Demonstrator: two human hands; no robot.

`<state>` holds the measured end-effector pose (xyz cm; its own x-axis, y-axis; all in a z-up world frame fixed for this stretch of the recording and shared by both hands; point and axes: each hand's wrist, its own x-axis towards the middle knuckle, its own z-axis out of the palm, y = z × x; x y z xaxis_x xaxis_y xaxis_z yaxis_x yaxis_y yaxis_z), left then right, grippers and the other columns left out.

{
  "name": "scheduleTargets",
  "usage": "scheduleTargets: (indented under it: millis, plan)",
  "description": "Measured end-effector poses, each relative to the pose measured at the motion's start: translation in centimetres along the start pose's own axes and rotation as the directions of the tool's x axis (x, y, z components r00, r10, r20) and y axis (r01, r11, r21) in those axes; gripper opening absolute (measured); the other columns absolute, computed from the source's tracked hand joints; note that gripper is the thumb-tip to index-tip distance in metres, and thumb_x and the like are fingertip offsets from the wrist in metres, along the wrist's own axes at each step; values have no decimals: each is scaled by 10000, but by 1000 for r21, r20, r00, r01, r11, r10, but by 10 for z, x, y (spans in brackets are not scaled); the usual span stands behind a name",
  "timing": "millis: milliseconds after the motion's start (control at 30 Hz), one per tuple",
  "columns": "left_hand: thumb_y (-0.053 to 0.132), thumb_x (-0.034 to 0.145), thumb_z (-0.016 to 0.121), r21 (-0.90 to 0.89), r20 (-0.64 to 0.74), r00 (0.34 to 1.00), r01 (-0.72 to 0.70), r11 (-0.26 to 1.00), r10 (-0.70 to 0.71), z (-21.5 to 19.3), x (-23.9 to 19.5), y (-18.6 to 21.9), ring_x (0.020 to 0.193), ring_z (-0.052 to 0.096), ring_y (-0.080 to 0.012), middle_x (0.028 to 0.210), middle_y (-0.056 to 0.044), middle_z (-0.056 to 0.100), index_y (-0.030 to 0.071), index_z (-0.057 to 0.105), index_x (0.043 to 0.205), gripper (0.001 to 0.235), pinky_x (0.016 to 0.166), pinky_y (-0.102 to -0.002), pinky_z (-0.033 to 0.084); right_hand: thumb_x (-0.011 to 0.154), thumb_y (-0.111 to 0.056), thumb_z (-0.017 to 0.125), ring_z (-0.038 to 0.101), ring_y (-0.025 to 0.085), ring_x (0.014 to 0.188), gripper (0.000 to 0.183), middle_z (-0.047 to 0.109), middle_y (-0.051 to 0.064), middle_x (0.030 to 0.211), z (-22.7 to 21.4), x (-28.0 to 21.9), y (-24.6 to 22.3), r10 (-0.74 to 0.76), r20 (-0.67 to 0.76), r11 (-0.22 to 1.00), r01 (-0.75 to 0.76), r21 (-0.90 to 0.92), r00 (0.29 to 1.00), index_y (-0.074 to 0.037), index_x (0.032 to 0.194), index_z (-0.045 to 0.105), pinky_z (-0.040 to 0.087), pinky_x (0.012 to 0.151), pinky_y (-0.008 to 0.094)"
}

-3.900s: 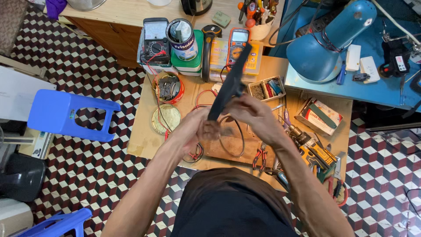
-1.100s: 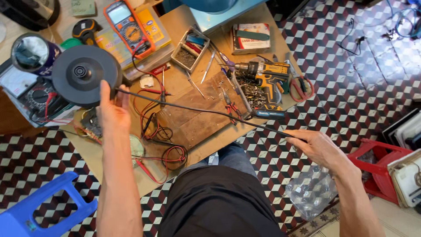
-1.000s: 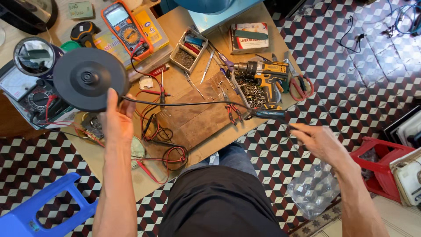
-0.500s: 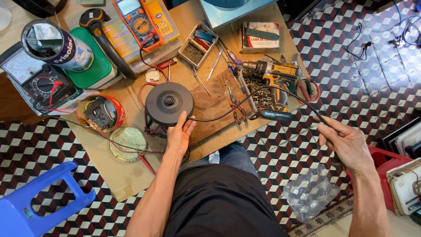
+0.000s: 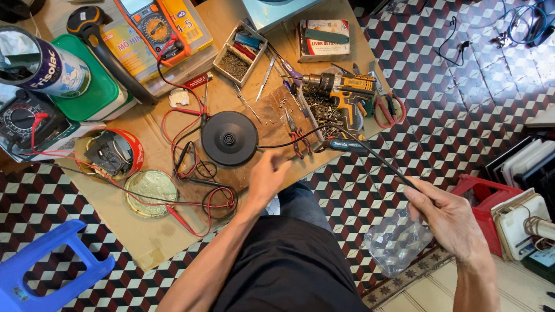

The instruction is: The person works on a small black circular electronic device, connecting and disconnecting wires, and using a multimeter to test electrical continuity. They also briefly handle a metal kettle and a power plug, stripping wires and making connections.

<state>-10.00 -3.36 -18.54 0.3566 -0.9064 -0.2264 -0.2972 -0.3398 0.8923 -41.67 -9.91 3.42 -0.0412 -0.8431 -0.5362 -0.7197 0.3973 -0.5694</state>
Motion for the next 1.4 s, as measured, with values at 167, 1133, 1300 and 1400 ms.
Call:
scheduleTargets:
  millis: [167,1133,1300,1400]
  plan:
    - [211,902,718,-104,169,962,-201,974,217,48,26,89,835,708,-278,1217,-109,646,144,521,1441,578,765,-387,564,932,-186,695,527,104,620,373,670,42,720,-3,-22,-27,131,33,991,-131,13,991,-96,1289,757,431,540,260]
    - [375,956,643,44,199,965,-185,982,173,77,-17,39,1055,657,-399,1308,-172,658,148,503,1463,572,849,-479,540,881,-375,631,758,282,970,338,791,72,1069,113,318,-179,-90,818,-197,795,-574,569,-259,1168,767,612,818,416]
    - [347,949,671,71,-73,996,46,996,-41,61,-23,23,1104,666,-367,1238,-176,685,107,586,1386,506,909,-456,532,910,-363,613,743,317,949,331,800,114,1019,98,360,-145,-159,839,-102,837,-538,520,-187,1126,793,579,874,439]
    - [316,938,677,-92,-322,920,204,975,-223,26,-27,-5,999,729,-302,1192,-169,718,87,674,1274,406,855,-384,574,897,-331,623,709,329,972,321,776,139,1035,93,351,-136,-349,813,-21,863,-504,466,-124,1071,798,560,895,451]
